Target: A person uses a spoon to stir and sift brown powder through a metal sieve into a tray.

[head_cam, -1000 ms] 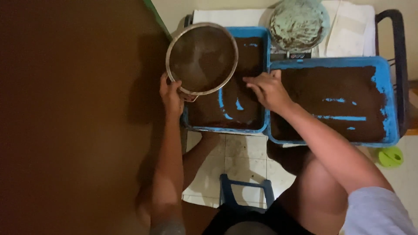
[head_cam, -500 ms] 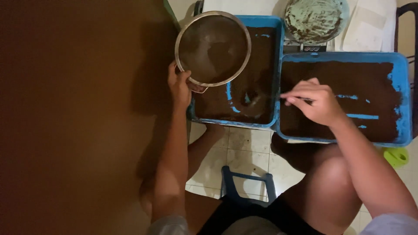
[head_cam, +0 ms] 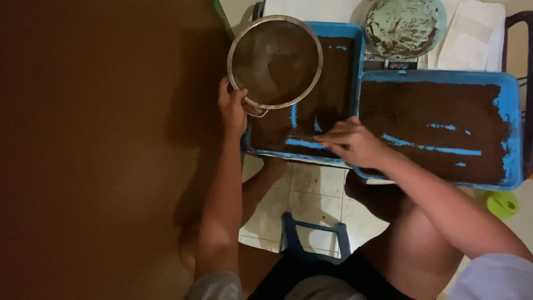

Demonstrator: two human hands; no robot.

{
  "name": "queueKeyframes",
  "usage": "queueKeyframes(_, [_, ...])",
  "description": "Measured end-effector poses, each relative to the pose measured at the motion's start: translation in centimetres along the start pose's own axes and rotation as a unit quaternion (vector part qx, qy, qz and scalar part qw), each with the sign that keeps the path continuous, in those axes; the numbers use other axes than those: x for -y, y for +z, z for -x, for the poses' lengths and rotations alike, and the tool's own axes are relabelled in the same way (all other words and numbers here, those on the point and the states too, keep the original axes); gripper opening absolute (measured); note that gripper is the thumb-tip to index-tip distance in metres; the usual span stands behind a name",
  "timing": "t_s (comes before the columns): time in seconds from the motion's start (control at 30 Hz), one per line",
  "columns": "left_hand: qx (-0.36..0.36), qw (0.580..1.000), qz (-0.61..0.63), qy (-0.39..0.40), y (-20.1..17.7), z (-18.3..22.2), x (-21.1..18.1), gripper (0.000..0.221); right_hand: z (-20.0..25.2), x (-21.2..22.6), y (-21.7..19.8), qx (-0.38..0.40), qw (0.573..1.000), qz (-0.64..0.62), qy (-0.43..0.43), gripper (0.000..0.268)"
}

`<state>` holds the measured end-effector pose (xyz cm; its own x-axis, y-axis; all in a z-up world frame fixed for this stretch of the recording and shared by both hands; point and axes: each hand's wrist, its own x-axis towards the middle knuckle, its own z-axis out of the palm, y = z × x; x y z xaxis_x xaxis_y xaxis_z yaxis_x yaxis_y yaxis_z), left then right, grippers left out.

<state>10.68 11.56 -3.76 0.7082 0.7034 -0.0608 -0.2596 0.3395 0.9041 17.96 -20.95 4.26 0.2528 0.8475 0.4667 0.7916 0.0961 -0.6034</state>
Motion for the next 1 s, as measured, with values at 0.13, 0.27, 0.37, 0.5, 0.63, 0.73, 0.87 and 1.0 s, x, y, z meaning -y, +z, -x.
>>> queueKeyframes(0.13, [-0.006,1.000,-0.013,0.007,0.0,0.0,0.4,0.056,-1.1,-0.3,2.5,-0.032,0.994,0.081,-0.065,0.016])
queueKeyframes(0.27, [-0.010,1.000,0.011,0.014,-0.8,-1.0,1.7,0.053,-1.3,-1.8,3.6,-0.077,0.988,0.128,-0.037,0.016])
queueKeyframes(0.37, [-0.010,1.000,0.018,0.009,-1.3,-1.5,2.5,0.055,-1.1,-2.7,3.5,-0.103,0.992,0.079,-0.001,0.014])
queueKeyframes(0.5, [0.015,1.000,0.019,0.020,-2.2,-2.4,3.1,0.059,-0.4,-3.5,2.7,-0.104,0.993,-0.012,0.050,0.023])
queueKeyframes(0.63, [0.021,0.999,0.003,0.033,-1.7,-1.4,2.7,0.059,-1.0,-2.7,1.8,-0.048,0.996,-0.077,0.011,0.035])
queueKeyframes(0.73, [-0.002,0.999,0.025,0.033,-1.4,-1.5,2.8,0.059,-3.0,-1.7,0.6,0.000,0.998,-0.056,-0.023,0.028])
queueKeyframes(0.87, [0.007,1.000,0.012,0.025,-1.0,-1.0,2.2,0.058,-5.2,-4.3,0.0,0.053,0.992,-0.079,-0.078,0.017])
queueKeyframes(1.0, [0.009,0.999,0.006,0.037,-3.0,-3.1,4.4,0.060,-7.8,-5.2,0.7,0.083,0.984,-0.148,-0.055,0.022])
